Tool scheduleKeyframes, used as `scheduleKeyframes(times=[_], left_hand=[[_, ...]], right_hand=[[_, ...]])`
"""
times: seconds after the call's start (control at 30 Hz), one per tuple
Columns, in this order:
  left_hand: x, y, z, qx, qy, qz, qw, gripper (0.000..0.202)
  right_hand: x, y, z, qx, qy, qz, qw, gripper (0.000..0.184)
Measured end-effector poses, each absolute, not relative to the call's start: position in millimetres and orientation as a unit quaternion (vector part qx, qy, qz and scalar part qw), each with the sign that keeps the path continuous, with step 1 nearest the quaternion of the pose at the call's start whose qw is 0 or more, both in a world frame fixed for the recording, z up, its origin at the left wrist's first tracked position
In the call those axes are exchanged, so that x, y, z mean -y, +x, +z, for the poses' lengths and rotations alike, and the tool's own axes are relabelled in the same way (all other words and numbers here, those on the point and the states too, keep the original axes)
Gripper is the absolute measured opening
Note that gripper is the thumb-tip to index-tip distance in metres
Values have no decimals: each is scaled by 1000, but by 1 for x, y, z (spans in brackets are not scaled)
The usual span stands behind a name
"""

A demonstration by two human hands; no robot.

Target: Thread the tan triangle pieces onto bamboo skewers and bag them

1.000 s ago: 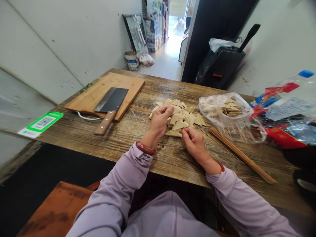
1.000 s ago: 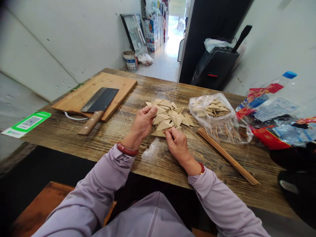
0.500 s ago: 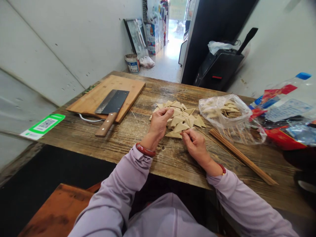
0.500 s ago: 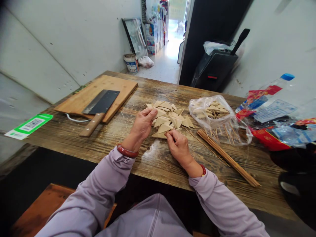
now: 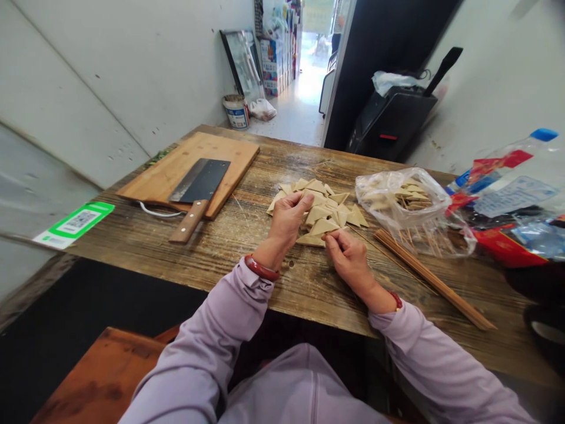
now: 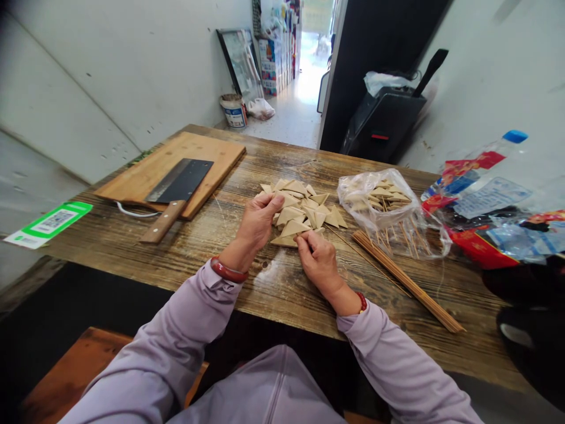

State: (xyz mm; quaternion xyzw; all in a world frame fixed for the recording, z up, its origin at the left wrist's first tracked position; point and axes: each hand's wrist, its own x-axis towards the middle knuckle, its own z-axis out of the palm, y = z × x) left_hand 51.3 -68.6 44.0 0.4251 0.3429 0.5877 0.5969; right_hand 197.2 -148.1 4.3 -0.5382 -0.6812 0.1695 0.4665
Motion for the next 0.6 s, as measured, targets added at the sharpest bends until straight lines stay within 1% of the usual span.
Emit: scheduleKeyframes(times=[0.17,0.4,0.6], left_hand=[[67,52,42,-330,425,585,607,40],[67,53,42,-328,413,583,617,38],[66,54,40,-318,411,586,621,39]], right_hand=[[146,198,4,687,-534,167,464,26],[145,196,4,685,-529,168,472,30],[143,196,5,683,-528,169,476,28]])
